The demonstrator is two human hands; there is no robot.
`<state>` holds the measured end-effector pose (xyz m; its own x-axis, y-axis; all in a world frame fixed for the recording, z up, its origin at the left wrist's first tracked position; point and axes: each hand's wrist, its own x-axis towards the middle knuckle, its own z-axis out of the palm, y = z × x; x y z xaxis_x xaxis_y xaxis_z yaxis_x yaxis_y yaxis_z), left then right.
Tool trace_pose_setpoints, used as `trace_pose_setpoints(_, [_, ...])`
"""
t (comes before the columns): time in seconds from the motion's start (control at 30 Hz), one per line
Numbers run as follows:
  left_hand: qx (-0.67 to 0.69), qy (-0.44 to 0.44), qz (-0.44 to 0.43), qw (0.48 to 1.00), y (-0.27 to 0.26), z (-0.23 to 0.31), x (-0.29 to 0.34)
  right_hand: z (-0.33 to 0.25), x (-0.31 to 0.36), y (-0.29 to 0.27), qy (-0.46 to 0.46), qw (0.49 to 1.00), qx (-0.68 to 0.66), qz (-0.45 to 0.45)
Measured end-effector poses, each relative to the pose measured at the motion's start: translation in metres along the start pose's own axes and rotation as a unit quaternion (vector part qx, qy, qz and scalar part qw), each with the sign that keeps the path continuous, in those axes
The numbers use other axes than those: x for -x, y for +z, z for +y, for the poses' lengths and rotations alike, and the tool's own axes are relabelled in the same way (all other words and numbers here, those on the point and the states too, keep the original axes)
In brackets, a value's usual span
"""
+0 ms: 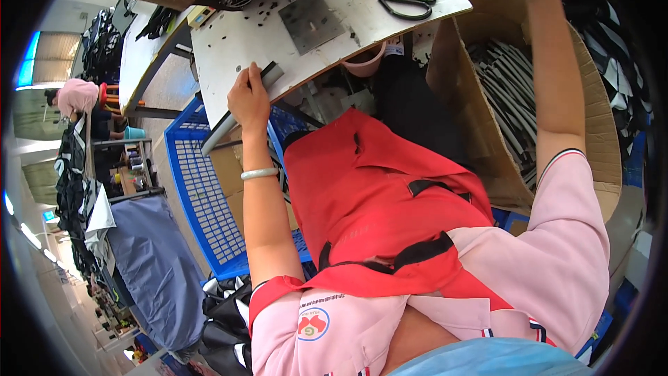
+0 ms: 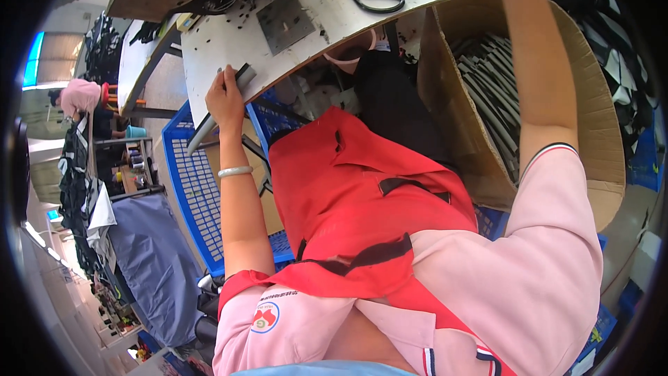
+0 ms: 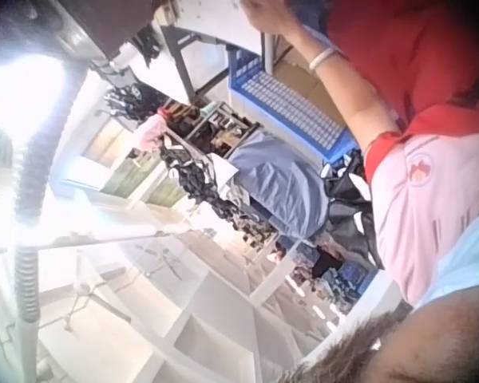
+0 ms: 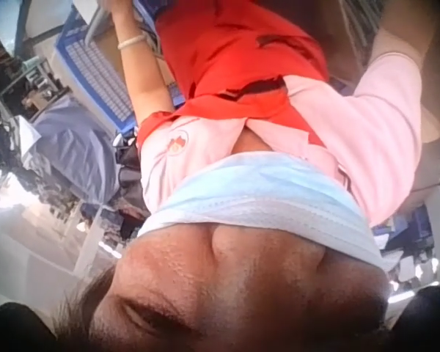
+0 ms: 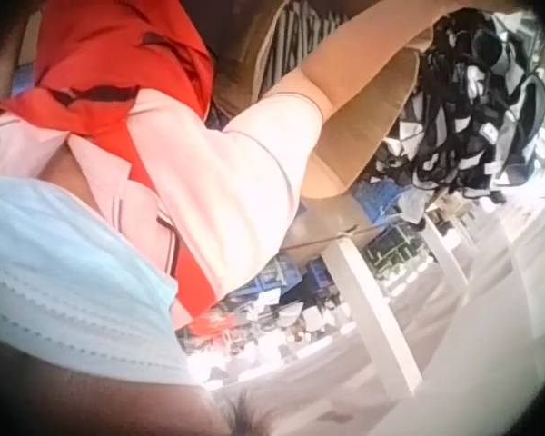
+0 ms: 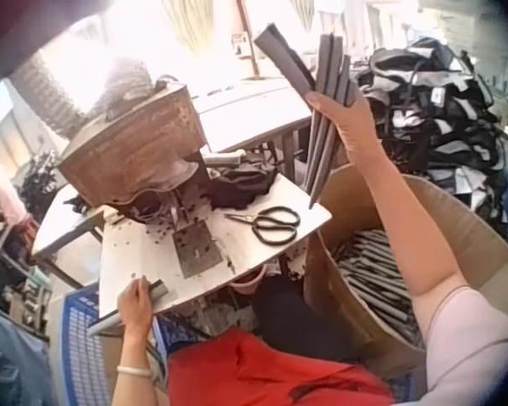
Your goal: Sewing and assembling small component pieces at a workstation in a garment factory.
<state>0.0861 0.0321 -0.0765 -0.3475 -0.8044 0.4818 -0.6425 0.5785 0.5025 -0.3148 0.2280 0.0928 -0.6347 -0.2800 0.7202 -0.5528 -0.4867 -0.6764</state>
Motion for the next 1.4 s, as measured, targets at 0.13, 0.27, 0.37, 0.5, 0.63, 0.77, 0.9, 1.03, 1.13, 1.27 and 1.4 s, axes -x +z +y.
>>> trace_pose_setpoints(0.13, [0.014, -0.007, 0.002, 1.0, 0.006, 0.011, -0.004, 0.08, 0.029, -0.004, 0.109, 0.991, 0.078, -0.009])
trace_pose_setpoints(0.27, [-0.007, -0.017, -0.004, 1.0, -0.001, 0.003, 0.0, 0.08, 0.057, 0.009, 0.172, 0.985, -0.011, -0.004])
trace_pose_setpoints(0.37, [-0.005, 0.007, -0.005, 1.0, 0.001, 0.003, 0.0, 0.109, 0.057, -0.014, 0.049, 0.997, 0.054, -0.007])
trace_pose_setpoints(0.5, [0.01, 0.002, -0.003, 1.0, -0.003, 0.0, 0.006, 0.103, 0.075, -0.011, 0.19, 0.981, 0.042, -0.003])
trace_pose_setpoints(0.63, [0.011, 0.017, 0.0, 1.0, 0.004, 0.003, 0.004, 0.087, 0.063, -0.046, 0.198, 0.969, 0.142, -0.021])
trace_pose_setpoints(0.77, [0.008, 0.002, -0.008, 1.0, 0.003, -0.01, 0.005, 0.056, 0.05, -0.095, 0.174, 0.962, 0.208, -0.04])
trace_pose_setpoints(0.9, [0.012, 0.026, 0.01, 1.0, 0.003, -0.006, 0.002, 0.083, 0.095, -0.176, 0.162, 0.937, 0.295, -0.095])
trace_pose_setpoints(1.03, [-0.008, 0.033, -0.001, 0.999, 0.009, 0.001, -0.002, 0.143, 0.19, -0.278, 0.292, 0.725, 0.591, -0.201])
trace_pose_setpoints(1.13, [-0.019, 0.035, -0.003, 0.999, 0.011, 0.003, -0.002, 0.155, 0.249, -0.303, 0.212, 0.646, 0.696, -0.231])
trace_pose_setpoints(1.27, [-0.034, 0.036, 0.005, 0.999, 0.004, -0.001, 0.003, 0.16, 0.279, -0.293, 0.1, 0.654, 0.714, -0.228])
trace_pose_setpoints(1.4, [-0.015, 0.031, 0.007, 0.999, 0.013, 0.0, 0.004, 0.173, 0.324, -0.306, 0.139, 0.6, 0.747, -0.249])
